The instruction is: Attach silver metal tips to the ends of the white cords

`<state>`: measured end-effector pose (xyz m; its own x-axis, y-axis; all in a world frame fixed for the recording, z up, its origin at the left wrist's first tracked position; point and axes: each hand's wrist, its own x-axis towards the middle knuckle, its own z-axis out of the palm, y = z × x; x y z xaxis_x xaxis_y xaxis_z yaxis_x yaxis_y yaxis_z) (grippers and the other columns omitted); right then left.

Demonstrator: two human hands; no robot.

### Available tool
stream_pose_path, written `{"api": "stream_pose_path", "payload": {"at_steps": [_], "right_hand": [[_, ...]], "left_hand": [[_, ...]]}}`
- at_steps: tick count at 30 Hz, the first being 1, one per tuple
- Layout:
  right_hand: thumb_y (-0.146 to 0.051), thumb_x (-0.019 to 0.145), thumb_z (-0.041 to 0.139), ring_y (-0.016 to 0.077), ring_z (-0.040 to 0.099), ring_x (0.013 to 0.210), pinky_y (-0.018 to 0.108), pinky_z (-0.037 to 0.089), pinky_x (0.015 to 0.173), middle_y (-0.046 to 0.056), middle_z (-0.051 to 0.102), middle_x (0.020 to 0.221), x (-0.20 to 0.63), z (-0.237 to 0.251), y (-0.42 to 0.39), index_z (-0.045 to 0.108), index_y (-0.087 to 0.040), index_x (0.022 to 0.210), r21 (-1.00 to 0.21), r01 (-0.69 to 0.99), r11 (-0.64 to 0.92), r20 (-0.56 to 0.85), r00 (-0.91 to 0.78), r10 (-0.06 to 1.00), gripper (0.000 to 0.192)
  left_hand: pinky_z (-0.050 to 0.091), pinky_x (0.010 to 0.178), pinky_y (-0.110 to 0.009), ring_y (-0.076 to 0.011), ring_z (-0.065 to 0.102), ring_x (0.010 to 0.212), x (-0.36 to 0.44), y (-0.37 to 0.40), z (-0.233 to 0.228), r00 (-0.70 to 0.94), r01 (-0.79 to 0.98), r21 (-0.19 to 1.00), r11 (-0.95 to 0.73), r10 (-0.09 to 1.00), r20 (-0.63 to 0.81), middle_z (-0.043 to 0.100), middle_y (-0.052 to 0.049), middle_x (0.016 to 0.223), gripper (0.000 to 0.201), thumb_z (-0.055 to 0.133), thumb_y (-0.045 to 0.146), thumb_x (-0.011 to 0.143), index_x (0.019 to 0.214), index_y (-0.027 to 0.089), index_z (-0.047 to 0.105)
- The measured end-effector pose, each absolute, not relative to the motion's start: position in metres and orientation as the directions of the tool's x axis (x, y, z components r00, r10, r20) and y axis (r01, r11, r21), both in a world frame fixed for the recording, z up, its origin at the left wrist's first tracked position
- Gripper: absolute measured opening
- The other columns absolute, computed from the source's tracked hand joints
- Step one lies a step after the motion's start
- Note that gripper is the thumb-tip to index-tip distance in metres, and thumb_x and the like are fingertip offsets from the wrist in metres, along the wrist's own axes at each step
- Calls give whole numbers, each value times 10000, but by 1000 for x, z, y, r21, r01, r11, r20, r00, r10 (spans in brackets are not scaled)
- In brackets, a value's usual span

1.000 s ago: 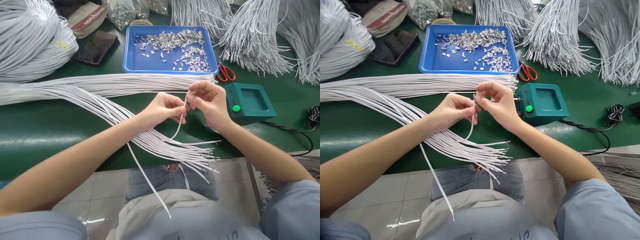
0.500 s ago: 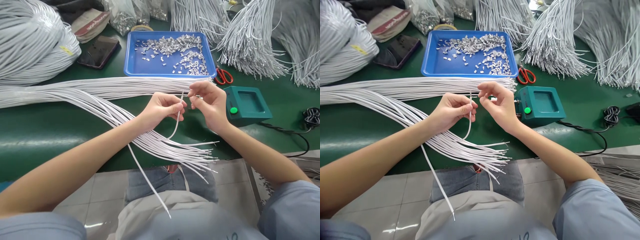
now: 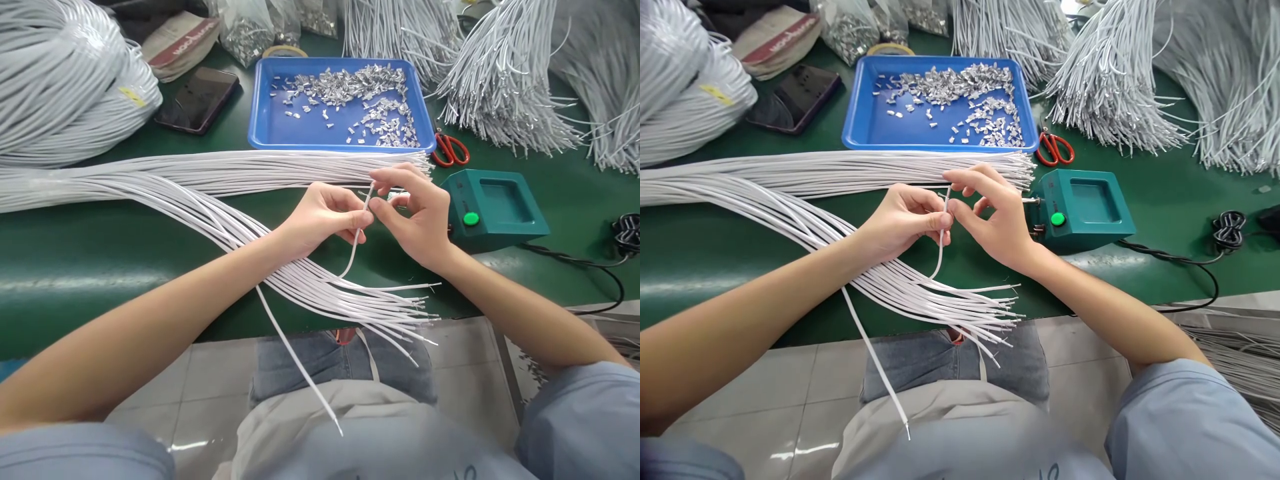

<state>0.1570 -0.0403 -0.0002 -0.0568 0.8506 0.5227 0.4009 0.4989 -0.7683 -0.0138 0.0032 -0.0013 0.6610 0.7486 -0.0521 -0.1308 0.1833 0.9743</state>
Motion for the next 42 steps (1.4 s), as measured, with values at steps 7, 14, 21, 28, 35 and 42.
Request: {"api": "stream_pose_path", "payload": {"at_steps": [7, 14, 21, 28, 35, 42], "right_hand": [[-231, 815, 657, 121, 601, 766, 234, 491, 503, 12, 677, 1013, 156, 1, -41, 715, -267, 974, -783, 391, 484, 517, -22, 855, 173], [-288, 873, 611, 150, 648, 828, 263, 559, 559, 13, 695, 926, 160, -4, -36, 676, -273, 1025, -851, 303, 430, 452, 4, 892, 166], [-379, 897, 591, 151, 659, 861, 256, 551, 568, 15, 673, 935, 161, -2, -36, 623, -285, 1127, -873, 267, 407, 412, -41, 910, 251], [-367, 861, 631, 163, 656, 856, 281, 556, 590, 22, 676, 915, 162, -3, -35, 580, -281, 1207, -886, 280, 369, 373, -41, 927, 360], [-363, 866, 647, 140, 623, 781, 266, 540, 560, 7, 648, 871, 163, -3, -34, 570, -298, 1204, -928, 180, 326, 317, -80, 945, 353], [-239, 838, 614, 133, 577, 741, 261, 529, 569, -9, 566, 779, 157, 2, -38, 606, -290, 1115, -912, 141, 386, 379, -76, 922, 281]], "left_hand": [[543, 492, -193, -111, 645, 521, -13, 2, 0, 647, -104, 977, 187, 758, -76, 638, -4, 583, 465, 914, 465, 523, 641, 104, 647], [525, 494, -198, -102, 620, 487, -12, 2, 0, 632, -78, 985, 154, 772, -71, 617, 3, 530, 433, 923, 410, 528, 603, 105, 626], [485, 462, -172, -91, 608, 464, -11, 4, 0, 644, -87, 985, 150, 762, -60, 611, 11, 510, 430, 937, 383, 495, 582, 109, 617], [494, 466, -178, -93, 611, 470, -10, 2, -2, 646, -91, 989, 118, 763, -32, 615, 7, 518, 440, 934, 401, 503, 598, 107, 622], [503, 458, -175, -105, 633, 502, -11, 2, -3, 663, -117, 988, 96, 748, 6, 630, -2, 550, 447, 921, 438, 521, 633, 99, 653], [435, 420, -158, -97, 618, 514, -12, 2, -4, 648, -168, 984, 54, 759, 69, 643, -20, 571, 418, 898, 450, 577, 662, 106, 677]]}}
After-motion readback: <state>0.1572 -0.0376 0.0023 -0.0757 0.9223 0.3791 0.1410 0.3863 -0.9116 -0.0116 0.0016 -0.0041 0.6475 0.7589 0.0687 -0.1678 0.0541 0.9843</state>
